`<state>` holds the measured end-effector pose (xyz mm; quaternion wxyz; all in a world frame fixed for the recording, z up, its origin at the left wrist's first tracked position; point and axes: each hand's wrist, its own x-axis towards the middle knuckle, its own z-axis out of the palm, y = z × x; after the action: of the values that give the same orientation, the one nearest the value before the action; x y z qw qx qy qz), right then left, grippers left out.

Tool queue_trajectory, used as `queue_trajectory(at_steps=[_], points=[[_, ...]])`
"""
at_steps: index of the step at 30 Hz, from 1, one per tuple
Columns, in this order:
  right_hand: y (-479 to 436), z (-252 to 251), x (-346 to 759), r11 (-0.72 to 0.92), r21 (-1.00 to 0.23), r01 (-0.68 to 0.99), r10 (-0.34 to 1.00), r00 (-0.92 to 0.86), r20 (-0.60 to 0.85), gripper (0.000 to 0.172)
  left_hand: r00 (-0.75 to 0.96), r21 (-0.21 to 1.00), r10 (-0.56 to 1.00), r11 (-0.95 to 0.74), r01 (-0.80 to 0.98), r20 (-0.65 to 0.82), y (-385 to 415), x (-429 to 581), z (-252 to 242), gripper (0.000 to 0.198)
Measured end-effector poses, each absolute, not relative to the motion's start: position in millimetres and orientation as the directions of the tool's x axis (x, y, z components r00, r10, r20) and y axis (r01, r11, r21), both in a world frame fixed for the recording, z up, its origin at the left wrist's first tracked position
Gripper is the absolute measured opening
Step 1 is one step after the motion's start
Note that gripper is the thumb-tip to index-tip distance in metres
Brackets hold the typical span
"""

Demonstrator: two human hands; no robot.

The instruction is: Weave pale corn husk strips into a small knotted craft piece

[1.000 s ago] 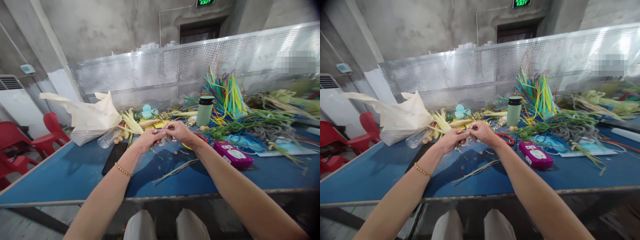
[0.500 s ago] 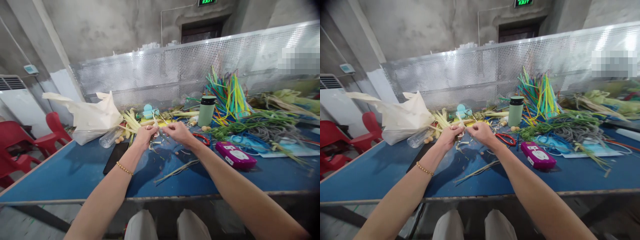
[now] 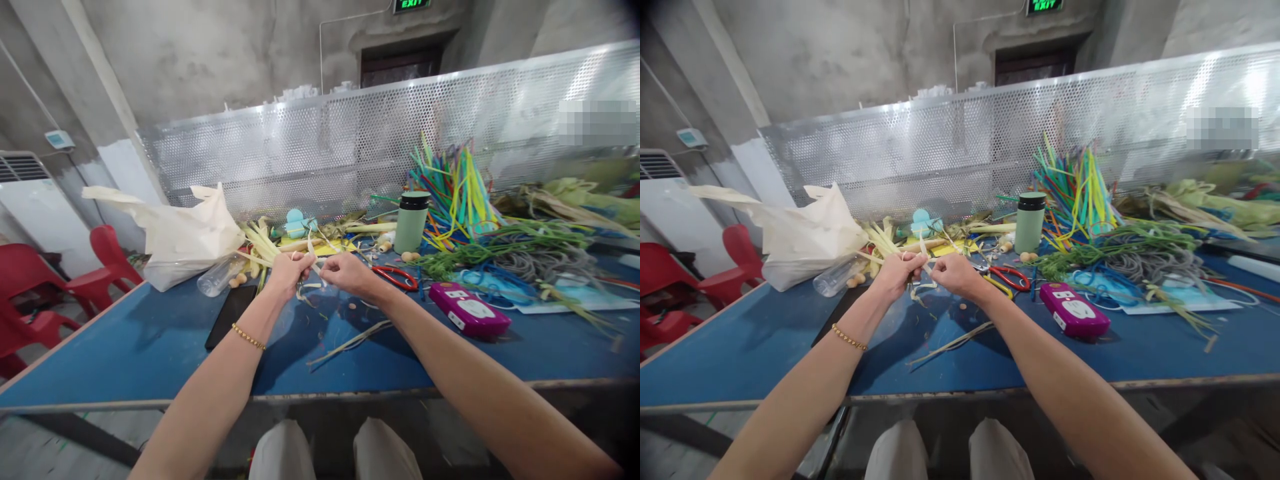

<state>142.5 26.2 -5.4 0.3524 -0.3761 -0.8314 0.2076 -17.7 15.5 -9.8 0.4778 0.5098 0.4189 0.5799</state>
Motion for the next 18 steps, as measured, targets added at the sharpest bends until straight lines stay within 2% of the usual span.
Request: queue_trajectory(at_steps=[3, 10, 15, 18], points=[[21, -2, 142, 0.618, -0.584, 0.526, 0.784, -0.474, 0.402, 0.019, -0.025, 0.976, 0.985, -0.175, -0.13, 0.173, 16, -20, -7, 0.032], [18, -2, 145, 0.581, -0.636, 0.508, 0.804, -0.48, 0.351, 0.02, -0.031, 0.964, 0.978, -0.21, -0.164, 0.207, 20, -28, -5, 0.03], [17, -2, 144, 0.608, -0.602, 0.517, 0.786, -0.497, 0.368, 0.02, -0.031, 0.958, 0.978, -0.207, -0.196, 0.205, 22, -31, -5, 0.029], [19, -2, 145, 0.637, -0.538, 0.552, 0.769, -0.505, 0.392, 0.019, -0.032, 0.955, 0.979, -0.203, -0.214, 0.201, 22, -31, -5, 0.029]])
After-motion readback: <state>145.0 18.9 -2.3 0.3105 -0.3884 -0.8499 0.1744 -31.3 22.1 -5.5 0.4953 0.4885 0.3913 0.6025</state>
